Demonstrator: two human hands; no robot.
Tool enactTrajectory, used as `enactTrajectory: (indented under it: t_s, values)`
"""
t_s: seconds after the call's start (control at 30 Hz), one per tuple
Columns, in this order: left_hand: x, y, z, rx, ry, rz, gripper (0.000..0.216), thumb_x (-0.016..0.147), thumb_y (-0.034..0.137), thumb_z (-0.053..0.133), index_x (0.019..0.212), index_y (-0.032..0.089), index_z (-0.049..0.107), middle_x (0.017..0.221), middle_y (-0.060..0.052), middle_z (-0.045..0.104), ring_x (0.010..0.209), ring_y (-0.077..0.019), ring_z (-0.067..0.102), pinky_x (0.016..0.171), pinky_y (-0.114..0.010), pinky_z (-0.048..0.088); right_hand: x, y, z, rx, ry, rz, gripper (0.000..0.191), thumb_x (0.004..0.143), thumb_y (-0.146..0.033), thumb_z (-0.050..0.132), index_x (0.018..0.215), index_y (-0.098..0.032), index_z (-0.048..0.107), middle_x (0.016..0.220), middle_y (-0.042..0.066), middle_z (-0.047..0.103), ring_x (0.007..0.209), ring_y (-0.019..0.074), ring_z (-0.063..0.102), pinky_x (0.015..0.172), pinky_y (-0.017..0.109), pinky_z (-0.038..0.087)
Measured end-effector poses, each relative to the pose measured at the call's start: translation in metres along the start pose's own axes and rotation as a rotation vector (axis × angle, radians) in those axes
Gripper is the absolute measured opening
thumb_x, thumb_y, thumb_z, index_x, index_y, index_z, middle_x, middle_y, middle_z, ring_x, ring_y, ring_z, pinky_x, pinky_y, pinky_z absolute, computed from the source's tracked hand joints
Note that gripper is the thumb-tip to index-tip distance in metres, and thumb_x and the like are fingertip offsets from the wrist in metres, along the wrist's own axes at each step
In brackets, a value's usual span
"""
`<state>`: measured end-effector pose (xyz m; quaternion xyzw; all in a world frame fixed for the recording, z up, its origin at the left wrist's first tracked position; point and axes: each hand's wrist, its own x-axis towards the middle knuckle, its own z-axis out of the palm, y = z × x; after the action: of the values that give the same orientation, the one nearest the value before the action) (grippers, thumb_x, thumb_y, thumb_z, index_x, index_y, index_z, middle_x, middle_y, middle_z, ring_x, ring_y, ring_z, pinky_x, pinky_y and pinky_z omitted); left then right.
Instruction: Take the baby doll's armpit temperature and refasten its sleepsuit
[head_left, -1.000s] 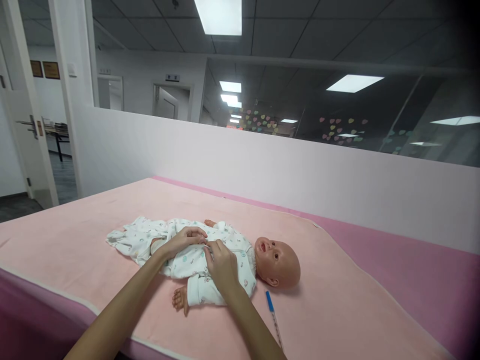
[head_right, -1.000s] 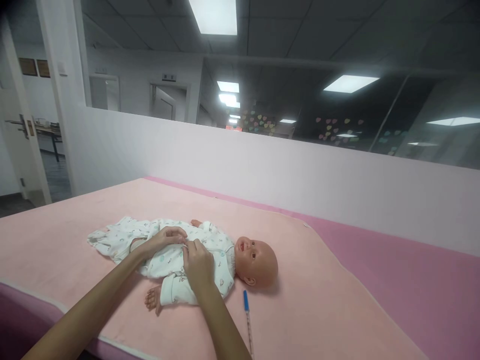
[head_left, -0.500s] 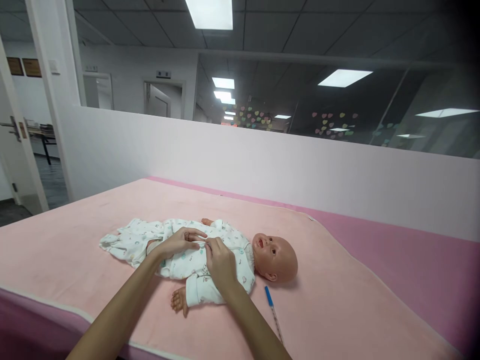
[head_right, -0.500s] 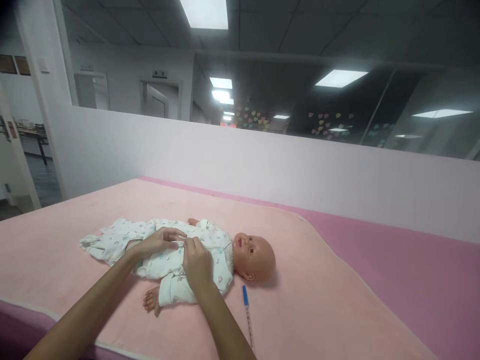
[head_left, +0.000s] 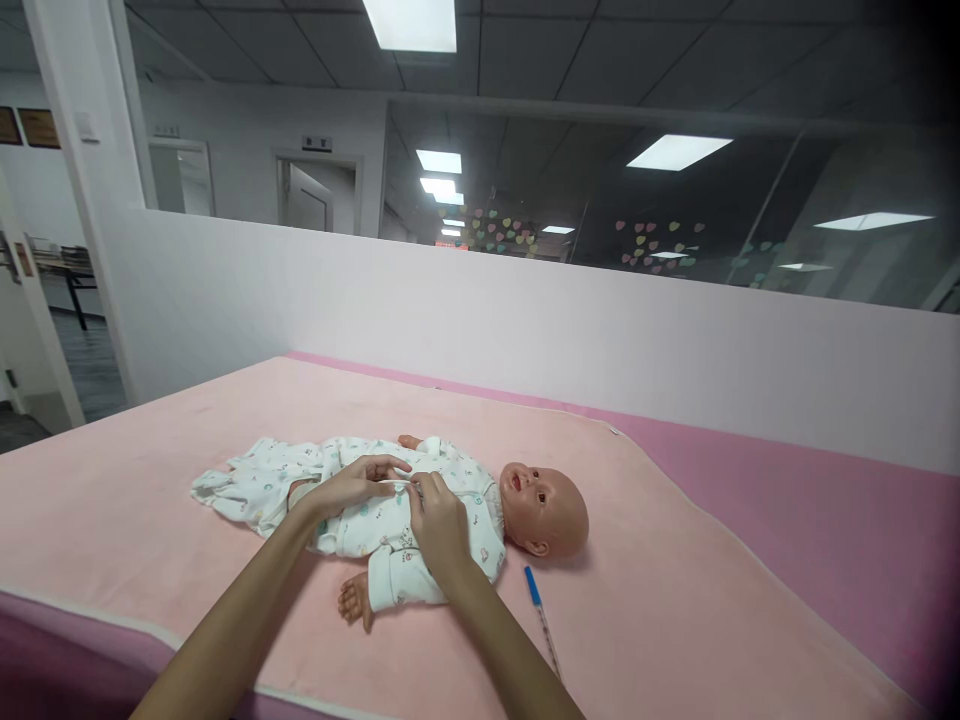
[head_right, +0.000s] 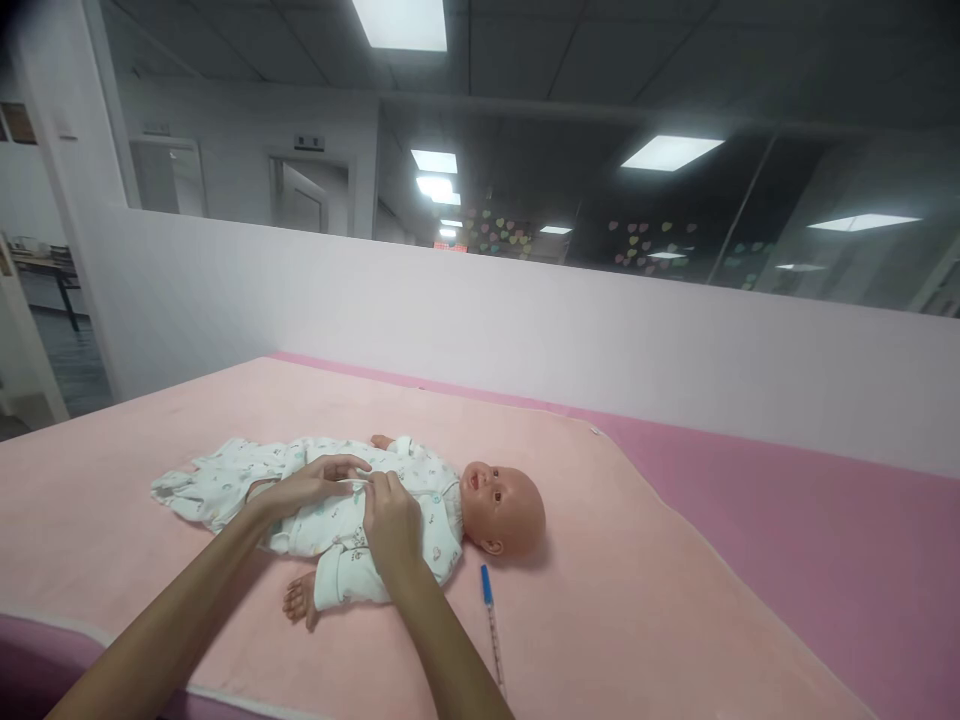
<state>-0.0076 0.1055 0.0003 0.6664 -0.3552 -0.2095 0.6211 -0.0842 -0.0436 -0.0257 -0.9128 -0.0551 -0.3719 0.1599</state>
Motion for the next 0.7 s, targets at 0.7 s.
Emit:
enactTrajectory:
  t_s: [0.7]
  values:
    - [-0.0015,0.0055,0.0035,0.061,-0.001,0.035,0.022,0.070,0.027,0.061,0.088,0.014,0.059,0.080,-0.004,0.060,0.076,-0.0132,0.054,0.071,-0.025,0.040,0.0000,-0.0016,-0.0058,-0.046,-0.079,-0.061,0.012,0.082,-0.029,0.049,0.090,-0.023,0.056,0.079,-0.001,0.056,0.061,0.0108,0.050,0.051,0.022,0.028]
